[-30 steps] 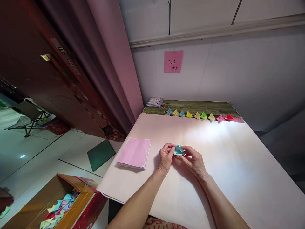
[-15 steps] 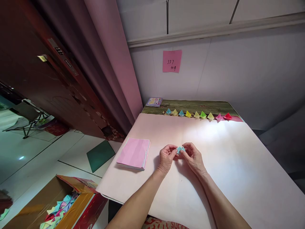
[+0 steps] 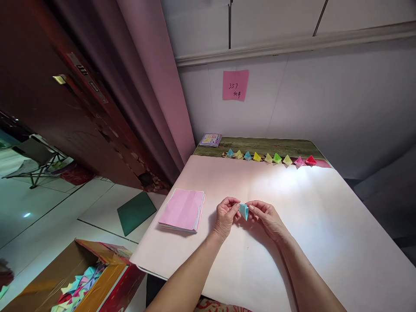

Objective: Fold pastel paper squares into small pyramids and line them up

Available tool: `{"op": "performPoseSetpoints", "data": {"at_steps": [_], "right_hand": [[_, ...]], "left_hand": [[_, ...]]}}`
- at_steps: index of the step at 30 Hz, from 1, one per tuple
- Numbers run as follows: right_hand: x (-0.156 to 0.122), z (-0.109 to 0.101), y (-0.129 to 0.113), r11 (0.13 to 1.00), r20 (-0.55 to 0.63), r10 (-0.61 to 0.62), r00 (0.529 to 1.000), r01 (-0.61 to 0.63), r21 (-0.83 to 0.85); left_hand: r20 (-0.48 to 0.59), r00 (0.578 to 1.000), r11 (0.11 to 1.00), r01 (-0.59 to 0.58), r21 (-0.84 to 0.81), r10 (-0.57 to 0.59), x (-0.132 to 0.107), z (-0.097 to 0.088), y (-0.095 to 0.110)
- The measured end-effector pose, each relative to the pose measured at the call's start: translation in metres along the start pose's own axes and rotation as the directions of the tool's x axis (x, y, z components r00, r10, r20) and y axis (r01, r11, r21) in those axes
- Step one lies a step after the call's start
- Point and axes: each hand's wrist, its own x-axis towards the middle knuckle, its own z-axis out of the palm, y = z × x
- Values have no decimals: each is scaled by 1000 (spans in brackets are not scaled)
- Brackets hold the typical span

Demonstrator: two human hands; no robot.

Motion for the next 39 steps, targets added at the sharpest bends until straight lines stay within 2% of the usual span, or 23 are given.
{"op": "performPoseSetpoints", "data": {"at_steps": [4, 9, 15, 18, 21, 26, 30, 34, 39], "right_hand": [[1, 4, -1, 1000, -1, -9, 1000, 9, 2], [0, 9, 2, 995, -39, -30, 999, 26, -96], [-2, 11, 1, 984, -22, -45, 999, 41, -171], [-3, 11, -2, 985, -5, -40, 999, 39, -166], [-3, 10, -3, 985, 6, -29, 1000, 30, -167], [0, 10, 3, 999, -80, -10, 997, 8, -32], [2, 10, 6, 999, -119, -42, 992, 44, 9], [4, 8, 7, 993, -109, -100, 989, 93, -69], [6, 0, 13, 923, -116, -267, 957, 219, -317]], "left_hand": [[-10, 1000, 1000, 6, -27, -6, 0, 1, 2], [9, 1000, 1000, -14, 2, 14, 2, 0, 1], [1, 1000, 992, 21, 125, -22, 0, 1, -1], [31, 999, 983, 24, 184, -30, -1, 1, -2], [41, 999, 981, -28, 191, 21, -1, 1, -2], [-4, 995, 994, -102, 33, 102, -1, 2, 1], [38, 997, 993, -72, 98, 69, -1, 1, -1], [23, 994, 985, -106, 136, 104, -1, 1, -5], [-2, 994, 984, -109, 142, 110, 0, 1, -6]]}}
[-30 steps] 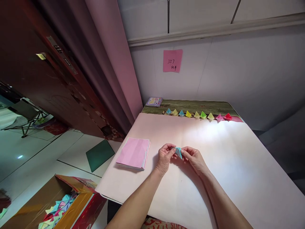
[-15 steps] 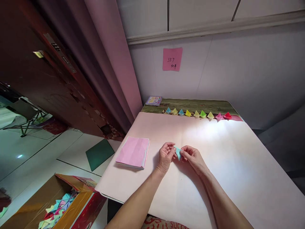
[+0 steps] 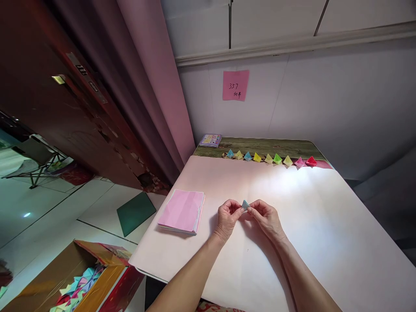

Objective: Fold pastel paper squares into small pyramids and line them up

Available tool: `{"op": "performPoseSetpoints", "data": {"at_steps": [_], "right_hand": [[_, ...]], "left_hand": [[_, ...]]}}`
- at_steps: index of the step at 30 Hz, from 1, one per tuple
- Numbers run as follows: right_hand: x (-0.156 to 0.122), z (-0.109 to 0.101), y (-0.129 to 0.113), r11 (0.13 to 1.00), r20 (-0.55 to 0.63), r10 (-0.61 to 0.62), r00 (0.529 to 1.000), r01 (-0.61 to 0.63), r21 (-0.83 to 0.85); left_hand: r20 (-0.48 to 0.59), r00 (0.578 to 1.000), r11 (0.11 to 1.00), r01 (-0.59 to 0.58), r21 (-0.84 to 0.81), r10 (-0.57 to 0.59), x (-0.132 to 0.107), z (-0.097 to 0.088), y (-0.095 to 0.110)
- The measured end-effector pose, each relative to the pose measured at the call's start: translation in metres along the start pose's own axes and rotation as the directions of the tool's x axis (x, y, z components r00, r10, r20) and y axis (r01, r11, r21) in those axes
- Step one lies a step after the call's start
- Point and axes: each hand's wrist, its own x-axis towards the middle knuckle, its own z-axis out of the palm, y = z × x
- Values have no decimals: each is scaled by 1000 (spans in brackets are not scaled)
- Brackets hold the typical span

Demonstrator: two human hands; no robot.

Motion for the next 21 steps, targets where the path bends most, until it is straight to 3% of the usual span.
{"op": "performPoseSetpoints", "data": {"at_steps": [6, 15, 21], "right_hand": [[-4, 2, 2, 990, -39, -59, 997, 53, -130], [-4, 4, 2, 985, -71, -100, 992, 88, -151], [-8, 10, -6, 992, -3, -96, 995, 95, -87]], "left_hand": [[24, 998, 998, 55, -8, -55, -1, 0, 4], [71, 987, 989, 139, 43, -141, -2, 1, 10], [90, 993, 992, 89, -84, -82, 0, 1, 12]]}}
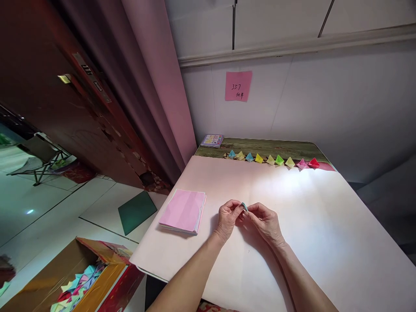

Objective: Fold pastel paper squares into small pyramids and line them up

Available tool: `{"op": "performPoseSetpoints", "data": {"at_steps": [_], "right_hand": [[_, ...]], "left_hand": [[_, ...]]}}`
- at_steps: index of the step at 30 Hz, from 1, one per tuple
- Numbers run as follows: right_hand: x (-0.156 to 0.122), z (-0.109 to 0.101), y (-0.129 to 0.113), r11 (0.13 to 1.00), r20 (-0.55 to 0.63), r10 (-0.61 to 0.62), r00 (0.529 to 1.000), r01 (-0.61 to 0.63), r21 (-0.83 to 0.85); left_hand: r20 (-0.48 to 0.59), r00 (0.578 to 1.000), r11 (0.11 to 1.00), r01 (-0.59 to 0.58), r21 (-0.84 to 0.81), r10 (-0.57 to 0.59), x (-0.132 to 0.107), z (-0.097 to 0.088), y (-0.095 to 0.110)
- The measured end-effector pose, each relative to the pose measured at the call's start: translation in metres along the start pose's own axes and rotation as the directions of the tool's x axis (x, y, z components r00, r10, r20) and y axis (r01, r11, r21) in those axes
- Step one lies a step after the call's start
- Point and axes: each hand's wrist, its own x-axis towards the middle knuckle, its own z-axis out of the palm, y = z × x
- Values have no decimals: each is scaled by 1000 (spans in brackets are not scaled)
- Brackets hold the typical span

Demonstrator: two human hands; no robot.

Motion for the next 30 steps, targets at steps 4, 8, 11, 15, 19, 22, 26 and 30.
{"op": "performPoseSetpoints", "data": {"at_steps": [4, 8, 11, 15, 19, 22, 26, 30], "right_hand": [[1, -2, -6, 995, 38, 18, 999, -22, 98], [3, -6, -7, 990, 79, 55, 995, -65, 127], [5, -8, -7, 989, 98, 52, 994, -65, 131], [5, -9, -7, 981, 118, 84, 989, -103, 167], [4, -6, -3, 985, 89, 90, 992, -102, 141], [4, -1, 2, 990, 26, 71, 997, -74, 118], [4, 1, 5, 987, -16, 84, 996, -81, 135], [5, -4, 5, 985, 110, 136, 985, -147, 95]], "left_hand": [[37, 998, 998, 57, -41, -56, 0, -3, 1], [123, 989, 995, 89, -35, -84, -1, -5, 5], [128, 988, 996, 89, -2, -88, -2, -4, 6], [124, 989, 997, 83, 0, -82, -3, -2, 3], [94, 994, 998, 66, -22, -64, -3, -1, 0], [52, 998, 999, 29, -27, -27, -3, -1, 1], [35, 999, 1000, 18, 20, -18, -3, -1, 2], [54, 999, 996, -10, 89, 6, -3, 0, -1]]}}
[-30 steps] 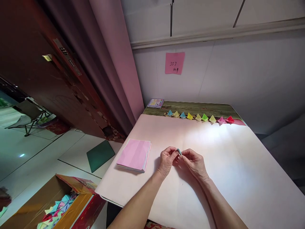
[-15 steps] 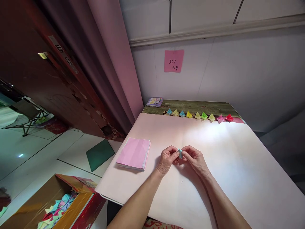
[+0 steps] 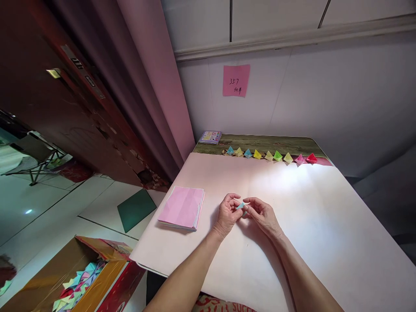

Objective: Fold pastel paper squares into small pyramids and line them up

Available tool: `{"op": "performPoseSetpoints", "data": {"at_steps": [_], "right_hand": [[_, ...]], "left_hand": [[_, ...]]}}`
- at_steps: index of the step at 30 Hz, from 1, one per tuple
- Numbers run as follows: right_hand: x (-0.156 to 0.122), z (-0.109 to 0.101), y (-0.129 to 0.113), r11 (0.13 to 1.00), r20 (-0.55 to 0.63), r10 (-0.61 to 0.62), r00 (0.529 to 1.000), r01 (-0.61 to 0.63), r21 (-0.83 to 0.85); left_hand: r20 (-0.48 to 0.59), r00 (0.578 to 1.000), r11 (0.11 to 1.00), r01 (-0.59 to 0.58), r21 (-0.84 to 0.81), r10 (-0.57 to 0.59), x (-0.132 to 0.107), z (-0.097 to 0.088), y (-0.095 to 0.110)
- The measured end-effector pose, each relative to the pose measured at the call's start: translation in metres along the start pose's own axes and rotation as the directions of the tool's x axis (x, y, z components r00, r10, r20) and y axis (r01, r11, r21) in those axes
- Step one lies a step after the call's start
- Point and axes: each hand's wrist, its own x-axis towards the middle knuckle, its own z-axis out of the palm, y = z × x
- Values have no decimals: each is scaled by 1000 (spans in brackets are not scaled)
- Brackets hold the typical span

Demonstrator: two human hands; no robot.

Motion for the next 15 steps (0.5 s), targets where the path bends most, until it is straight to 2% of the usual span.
{"op": "performPoseSetpoints", "data": {"at_steps": [4, 7, 9, 12, 15], "right_hand": [[0, -4, -1, 994, -34, -18, 999, 15, -109], [0, -5, -2, 992, -97, -42, 994, 30, -123], [0, -5, -3, 996, -155, -40, 987, 28, -80], [0, -5, -6, 999, -234, 9, 972, 3, 52], [0, -4, -8, 991, -228, 29, 973, 2, 131]], "left_hand": [[0, 999, 991, -52, 122, 53, -1, 2, -4], [-3, 1000, 993, -29, 117, 29, -1, 3, -5], [14, 1000, 996, 15, 90, -16, -1, 4, -4], [72, 995, 989, 54, 139, -64, -3, 6, -1], [72, 995, 984, 54, 169, -67, -3, 7, 0]]}}
